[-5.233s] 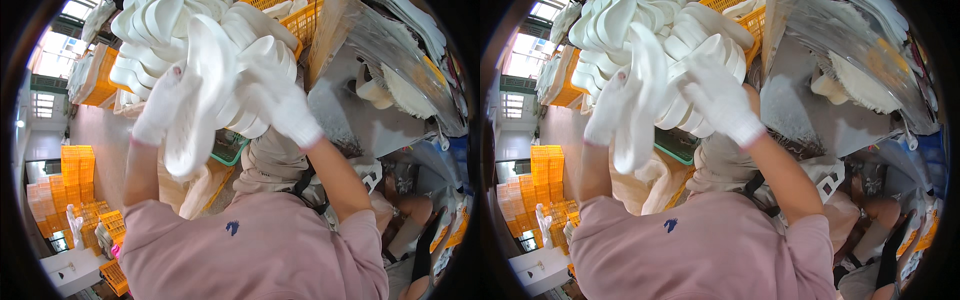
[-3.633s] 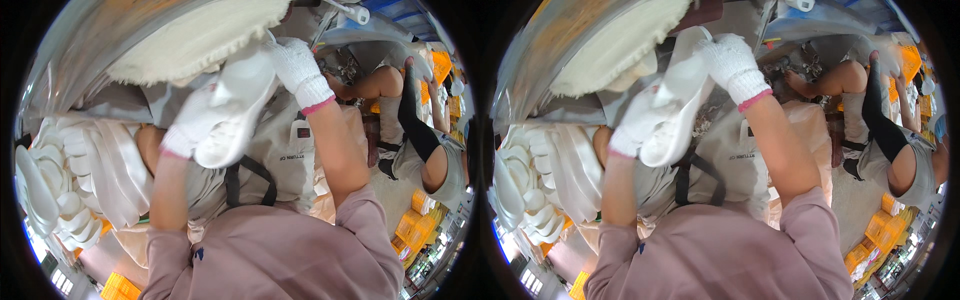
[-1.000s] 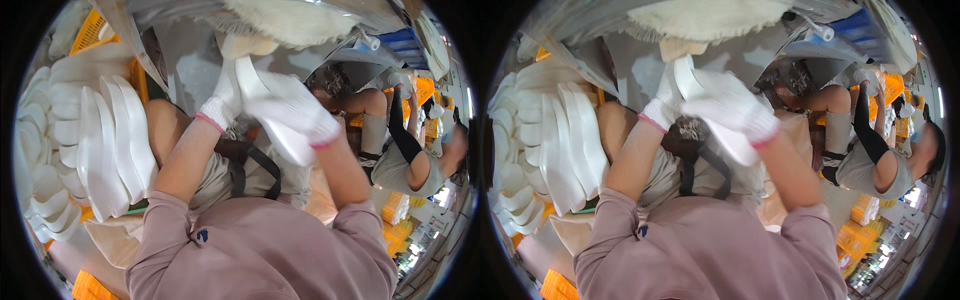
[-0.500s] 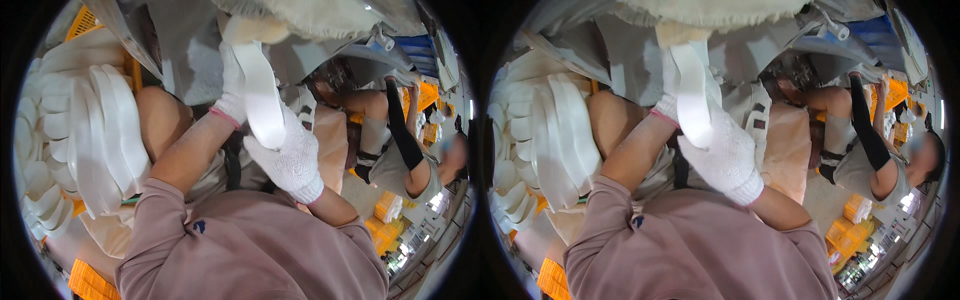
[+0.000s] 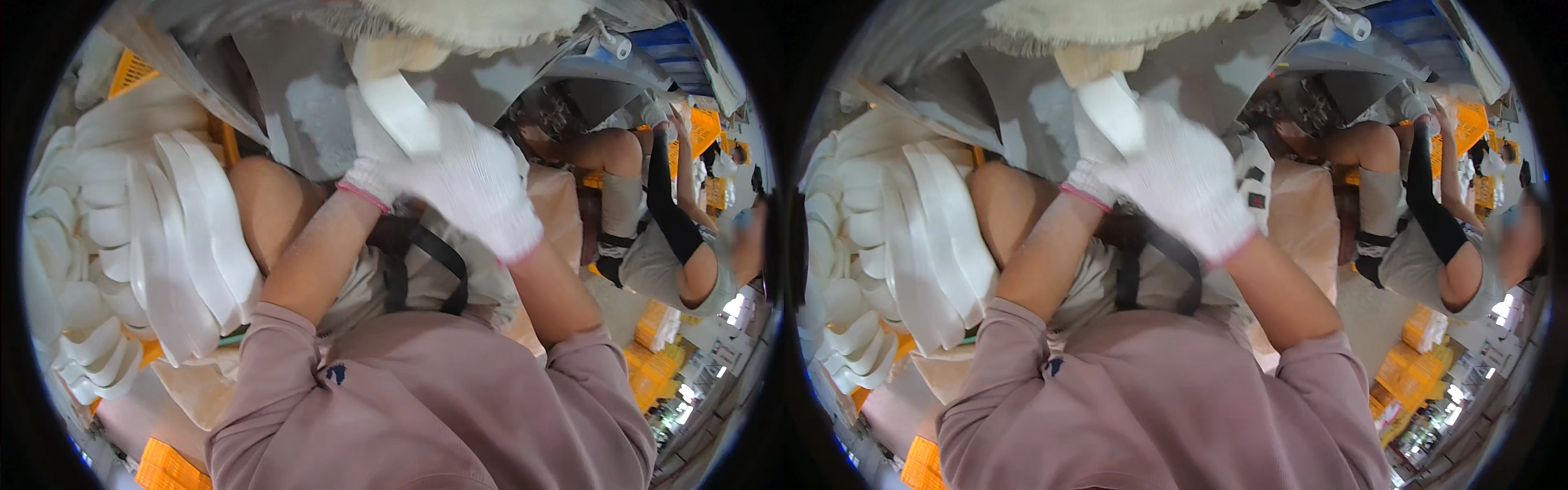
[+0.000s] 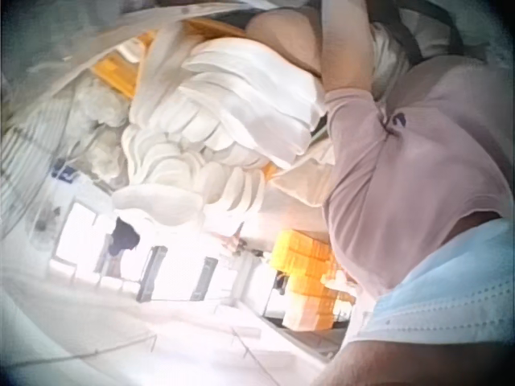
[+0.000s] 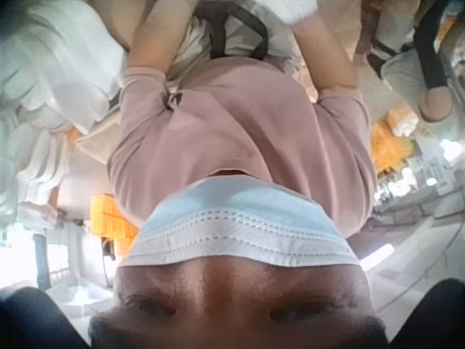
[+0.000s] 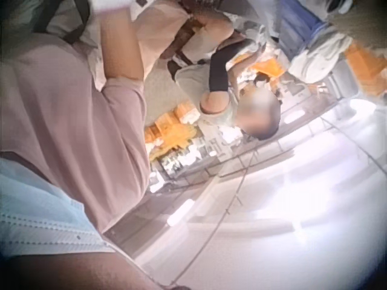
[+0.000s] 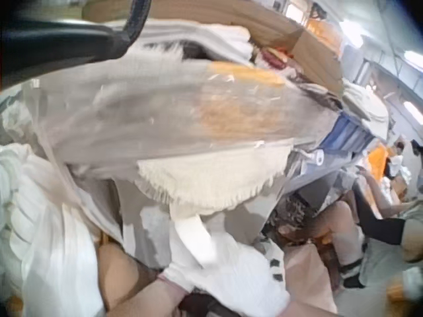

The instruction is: The person repeatedly picks white shoe parts from a yellow basket, rubs them against a rotating brush on a machine, and places them into a green basket. The process is repeated continuously for many items.

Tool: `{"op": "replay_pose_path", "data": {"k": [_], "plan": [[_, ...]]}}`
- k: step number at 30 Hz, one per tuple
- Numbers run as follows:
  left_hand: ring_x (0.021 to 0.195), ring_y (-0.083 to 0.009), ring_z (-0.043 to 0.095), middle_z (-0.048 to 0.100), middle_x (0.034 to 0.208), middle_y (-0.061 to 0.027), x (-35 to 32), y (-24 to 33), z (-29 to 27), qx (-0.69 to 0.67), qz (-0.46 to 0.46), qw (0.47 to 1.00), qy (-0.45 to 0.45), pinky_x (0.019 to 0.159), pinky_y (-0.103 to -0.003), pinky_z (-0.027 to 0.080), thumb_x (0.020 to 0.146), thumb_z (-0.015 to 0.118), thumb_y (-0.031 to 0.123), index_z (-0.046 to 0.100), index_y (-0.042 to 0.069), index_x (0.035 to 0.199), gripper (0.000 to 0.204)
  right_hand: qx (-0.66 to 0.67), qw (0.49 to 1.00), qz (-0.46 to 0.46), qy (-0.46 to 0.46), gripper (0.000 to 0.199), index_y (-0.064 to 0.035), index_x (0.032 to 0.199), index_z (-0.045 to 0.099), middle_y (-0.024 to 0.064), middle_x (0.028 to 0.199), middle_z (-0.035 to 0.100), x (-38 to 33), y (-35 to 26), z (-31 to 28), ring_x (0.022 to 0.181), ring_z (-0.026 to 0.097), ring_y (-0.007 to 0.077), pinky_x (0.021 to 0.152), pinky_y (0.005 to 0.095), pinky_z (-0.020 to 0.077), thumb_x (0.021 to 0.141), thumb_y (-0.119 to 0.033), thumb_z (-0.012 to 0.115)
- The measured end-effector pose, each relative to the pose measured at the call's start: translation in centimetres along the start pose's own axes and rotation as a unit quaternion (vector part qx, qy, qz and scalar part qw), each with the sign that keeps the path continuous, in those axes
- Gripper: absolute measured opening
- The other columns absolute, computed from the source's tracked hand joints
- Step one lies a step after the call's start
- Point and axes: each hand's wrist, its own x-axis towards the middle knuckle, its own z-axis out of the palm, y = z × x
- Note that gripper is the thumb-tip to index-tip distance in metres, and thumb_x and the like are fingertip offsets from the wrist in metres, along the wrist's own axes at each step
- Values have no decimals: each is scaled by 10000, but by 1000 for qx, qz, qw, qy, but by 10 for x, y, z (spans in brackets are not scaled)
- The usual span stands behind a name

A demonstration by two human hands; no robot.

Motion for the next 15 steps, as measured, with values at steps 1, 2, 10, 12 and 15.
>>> {"op": "replay_pose_path", "data": {"k": [1,2,10,12,15], "plan": [[858,-369,706,710,941,-154,5,4,0,52,-15,997,61,775,-517,583,981,373,796,671,86,1085,777,-26,998,-61,5,410,-54,1100,705,201,965,719,-21,7,1,903,717,425,789,494,591,851,-370,778],[809,-372,701,700,895,-155,9,11,2,105,-22,987,120,731,-530,585,983,362,786,661,84,1052,766,-54,991,-119,10,383,-56,1018,724,200,917,709,-34,14,3,851,705,429,759,497,590,824,-384,762],[1069,-335,693,711,1201,-155,4,32,7,68,50,986,-145,916,-466,587,1100,388,475,619,81,1298,498,-147,980,-116,-61,297,-85,1037,723,195,955,699,-16,-7,-13,908,703,408,768,493,567,847,-306,779],[1157,-312,683,701,1282,-140,-10,12,2,63,26,992,-107,1006,-448,562,1116,407,478,608,86,1351,500,-43,996,-56,-46,430,-57,1139,719,200,965,704,-58,22,-9,919,702,415,774,466,574,845,-351,829],[1269,-308,646,676,1398,-106,-20,-17,11,174,119,975,76,1151,-439,488,1134,399,514,590,90,1438,556,434,885,164,-42,492,-1,1246,715,199,1107,781,-87,58,0,996,765,298,892,401,586,901,-338,816]]}}
